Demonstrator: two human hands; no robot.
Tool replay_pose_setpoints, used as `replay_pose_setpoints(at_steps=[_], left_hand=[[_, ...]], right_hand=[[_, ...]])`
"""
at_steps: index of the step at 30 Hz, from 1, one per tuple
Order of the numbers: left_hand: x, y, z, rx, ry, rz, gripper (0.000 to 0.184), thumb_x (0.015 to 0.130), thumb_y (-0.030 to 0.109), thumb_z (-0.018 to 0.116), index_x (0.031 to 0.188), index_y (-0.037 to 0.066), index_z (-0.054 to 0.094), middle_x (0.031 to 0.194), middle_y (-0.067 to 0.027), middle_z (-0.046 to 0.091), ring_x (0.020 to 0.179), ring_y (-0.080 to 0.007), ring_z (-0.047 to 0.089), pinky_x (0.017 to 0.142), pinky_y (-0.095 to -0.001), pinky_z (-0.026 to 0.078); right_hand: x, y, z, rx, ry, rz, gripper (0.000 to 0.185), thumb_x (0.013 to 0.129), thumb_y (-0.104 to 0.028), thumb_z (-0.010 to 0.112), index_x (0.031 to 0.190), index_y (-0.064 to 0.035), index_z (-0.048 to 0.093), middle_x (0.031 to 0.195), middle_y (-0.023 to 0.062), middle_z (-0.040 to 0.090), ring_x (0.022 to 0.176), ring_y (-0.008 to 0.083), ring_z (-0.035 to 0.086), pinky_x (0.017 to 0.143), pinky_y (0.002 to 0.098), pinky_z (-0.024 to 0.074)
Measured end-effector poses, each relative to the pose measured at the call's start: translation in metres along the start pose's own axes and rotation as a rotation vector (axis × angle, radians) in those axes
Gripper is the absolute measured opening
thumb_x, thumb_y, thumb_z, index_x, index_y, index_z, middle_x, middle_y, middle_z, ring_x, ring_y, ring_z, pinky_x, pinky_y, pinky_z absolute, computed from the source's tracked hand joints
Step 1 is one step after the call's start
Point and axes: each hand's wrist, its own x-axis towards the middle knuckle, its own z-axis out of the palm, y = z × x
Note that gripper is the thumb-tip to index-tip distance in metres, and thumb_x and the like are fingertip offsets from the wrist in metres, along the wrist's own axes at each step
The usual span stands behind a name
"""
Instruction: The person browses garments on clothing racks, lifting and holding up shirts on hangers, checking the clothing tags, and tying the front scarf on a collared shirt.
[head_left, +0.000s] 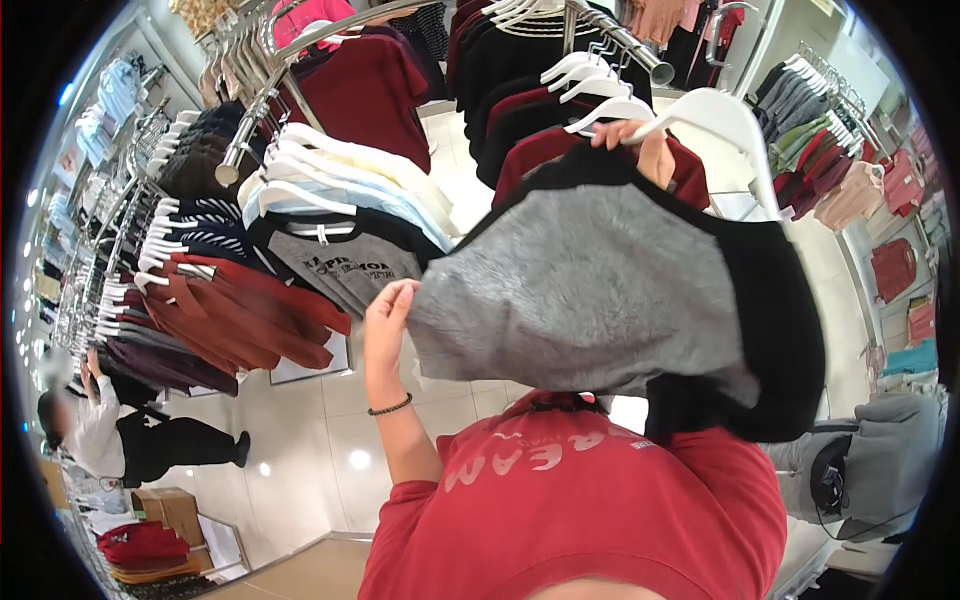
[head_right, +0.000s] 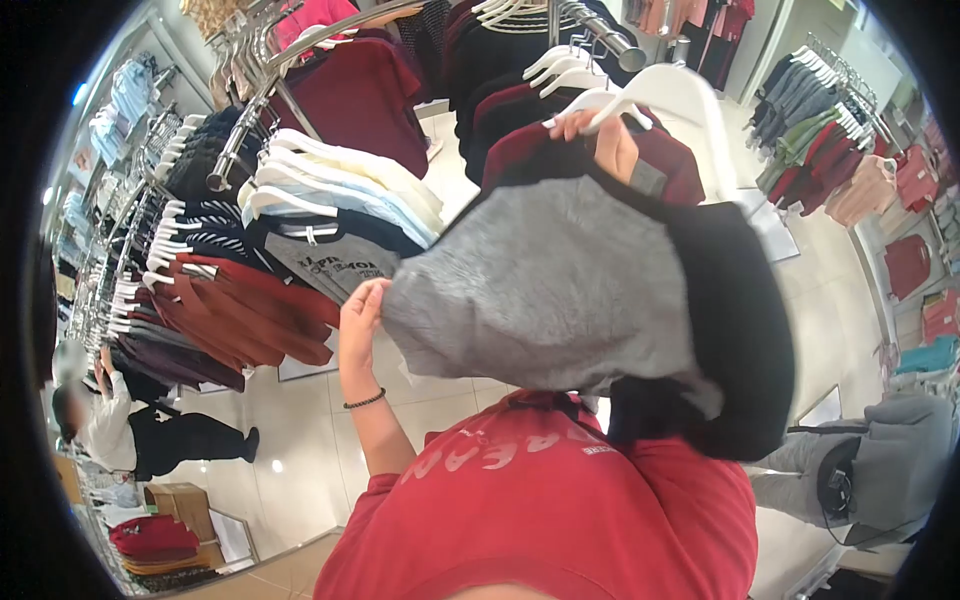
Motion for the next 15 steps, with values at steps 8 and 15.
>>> replay_pose_setpoints(at_steps=[8,15], left_hand=[[-0.007,-0.012,-0.001,0.073,-0.117,-0.099,0.028,0.093,0.03,0.051,0.102,0.006,0.062,0.096,-0.0034,0.066,0.088,-0.011,0.061,0.075,-0.0252,0.043],[0.0,-0.034,-0.005,-0.017,-0.054,-0.125,0.026,0.093,0.028,0.051,0.1,0.006,0.063,0.089,-0.0025,0.065,0.085,-0.0101,0.06,0.073,-0.0241,0.043]], right_hand=[[-0.06,0.008,-0.076,-0.699,0.4,-0.167,0.031,0.094,-0.019,0.045,0.071,-0.0002,0.051,0.061,-0.0003,0.046,0.055,0.0057,0.04,0.05,0.0212,0.033],[-0.045,-0.02,-0.116,-1.33,0.369,-0.082,0.034,0.083,-0.022,0.064,0.059,-0.004,0.047,0.048,0.0039,0.039,0.044,0.0112,0.034,0.043,0.0278,0.0278]])
